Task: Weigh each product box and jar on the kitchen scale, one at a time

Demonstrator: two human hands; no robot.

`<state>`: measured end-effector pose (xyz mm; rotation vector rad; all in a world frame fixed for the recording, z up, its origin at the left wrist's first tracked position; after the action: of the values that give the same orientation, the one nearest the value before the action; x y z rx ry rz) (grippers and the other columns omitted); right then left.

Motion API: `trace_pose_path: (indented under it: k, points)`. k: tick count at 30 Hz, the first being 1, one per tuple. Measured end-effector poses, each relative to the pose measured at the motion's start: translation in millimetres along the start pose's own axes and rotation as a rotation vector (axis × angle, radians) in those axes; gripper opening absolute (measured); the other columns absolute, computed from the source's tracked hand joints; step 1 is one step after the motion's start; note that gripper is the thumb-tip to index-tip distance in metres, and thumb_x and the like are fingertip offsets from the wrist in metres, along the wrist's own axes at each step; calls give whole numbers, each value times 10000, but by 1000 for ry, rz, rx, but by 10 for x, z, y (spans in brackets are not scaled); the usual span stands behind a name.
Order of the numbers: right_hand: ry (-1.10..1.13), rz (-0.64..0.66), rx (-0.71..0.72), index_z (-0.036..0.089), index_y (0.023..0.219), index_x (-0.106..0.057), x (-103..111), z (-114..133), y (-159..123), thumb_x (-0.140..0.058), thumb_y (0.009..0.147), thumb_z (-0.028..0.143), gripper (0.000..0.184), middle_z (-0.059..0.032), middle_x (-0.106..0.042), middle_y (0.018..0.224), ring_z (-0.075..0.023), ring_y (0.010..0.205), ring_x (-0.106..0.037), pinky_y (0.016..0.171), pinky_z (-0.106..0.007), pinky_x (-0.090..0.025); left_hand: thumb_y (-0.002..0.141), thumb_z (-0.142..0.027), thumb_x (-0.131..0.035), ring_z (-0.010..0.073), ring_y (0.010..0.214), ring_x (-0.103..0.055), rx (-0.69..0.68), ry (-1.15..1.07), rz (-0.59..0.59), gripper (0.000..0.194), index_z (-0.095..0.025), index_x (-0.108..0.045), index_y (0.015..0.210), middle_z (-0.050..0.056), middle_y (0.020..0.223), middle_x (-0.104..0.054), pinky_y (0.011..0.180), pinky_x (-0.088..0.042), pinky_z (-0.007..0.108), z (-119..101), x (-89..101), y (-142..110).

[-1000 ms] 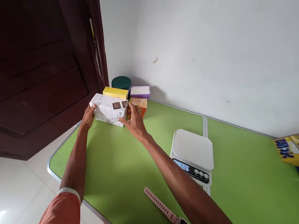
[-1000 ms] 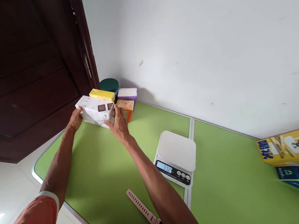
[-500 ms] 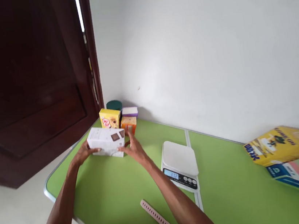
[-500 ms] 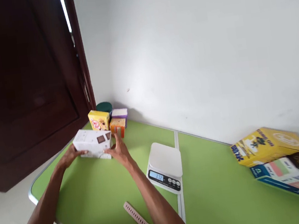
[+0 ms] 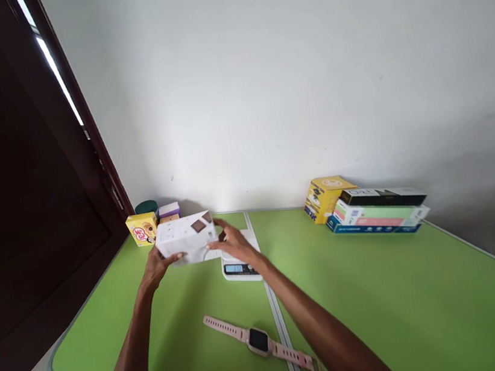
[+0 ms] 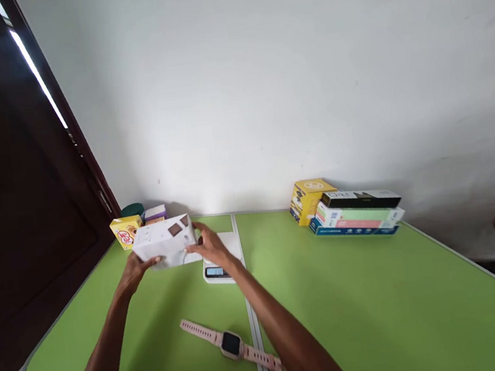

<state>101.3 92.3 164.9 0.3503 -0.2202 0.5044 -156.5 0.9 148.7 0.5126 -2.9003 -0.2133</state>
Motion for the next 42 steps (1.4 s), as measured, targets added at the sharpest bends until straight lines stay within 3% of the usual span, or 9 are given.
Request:
trace_pose_path:
  k: [6,9,12,20,24,31,37,42]
  points:
    - [-57,-180,-28,255,1390,-677,774,-113,-280,-903,756,439,698,-116,-767,1351,-329,1186,-698,940,-525,-651,577,-506,-1033,386,1319,-734,-132,-98,145,933,-143,-666,1355,228,1455,-740,1107,-618,530,-128,-835,243]
    - [-1,-232,-19,255,1393,-669,945,-261,-408,-917,736,475,736,-119,-737,1449,-331,1279,-670,1018,-526,-619,594,-510,-1032,374,1287,-742,-152,-163,201,900,-169,-682,1350,195,1394,-773,1085,-622,530,-63,-1136,292]
    - [43,-275,-33,263,1386,-679,1017,-412,-473,-937,715,518,763,-114,-715,1500,-339,1302,-665,1072,-539,-595,602,-480,-1035,382,1294,-736,-170,-211,243,886,-194,-690,1367,169,1374,-788,1105,-604,555,0,-1301,338]
    - [64,-294,-81,255,1442,-659,1081,-794,-381,-960,680,585,883,-138,-693,1535,-383,1357,-657,1115,-619,-581,583,-467,-1056,399,1310,-720,-116,-216,271,896,-171,-694,1347,198,1390,-776,1122,-575,597,243,-1452,486]
    - [75,-302,-111,304,1459,-658,1103,-955,-363,-961,693,581,869,-107,-709,1524,-383,1398,-646,1142,-662,-564,607,-478,-1049,386,1303,-724,-99,-248,267,873,-179,-689,1344,194,1418,-763,1135,-564,592,338,-1514,506]
    - [111,-331,-122,297,1522,-638,1002,-1140,-521,-955,711,604,923,-117,-653,1612,-399,1496,-595,1199,-647,-551,650,-508,-1027,412,1392,-673,-124,-219,221,855,-195,-678,1365,196,1454,-744,1167,-541,603,459,-1532,434]
    - [167,-411,-154,279,1496,-675,836,-1354,-677,-874,740,741,908,-131,-714,1538,-414,1379,-705,1186,-636,-570,716,-640,-962,417,1393,-684,-114,-240,213,866,-186,-682,1399,205,1483,-731,1172,-544,586,688,-1550,313]
    - [152,-458,-173,282,1409,-736,837,-1454,-698,-832,755,790,834,-120,-744,1499,-434,1303,-755,1151,-634,-596,797,-709,-875,419,1420,-662,-116,-274,177,758,-187,-757,1333,184,1478,-744,1192,-524,567,724,-1511,296]
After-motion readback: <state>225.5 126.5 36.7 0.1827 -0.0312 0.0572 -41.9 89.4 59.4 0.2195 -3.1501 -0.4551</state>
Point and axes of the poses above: each hand's wrist, its own y-axis towards the middle knuckle, its own x-axis out of the back of the hand, z = x × y, the point moved 4 cm from there along y, towards the middle knuckle
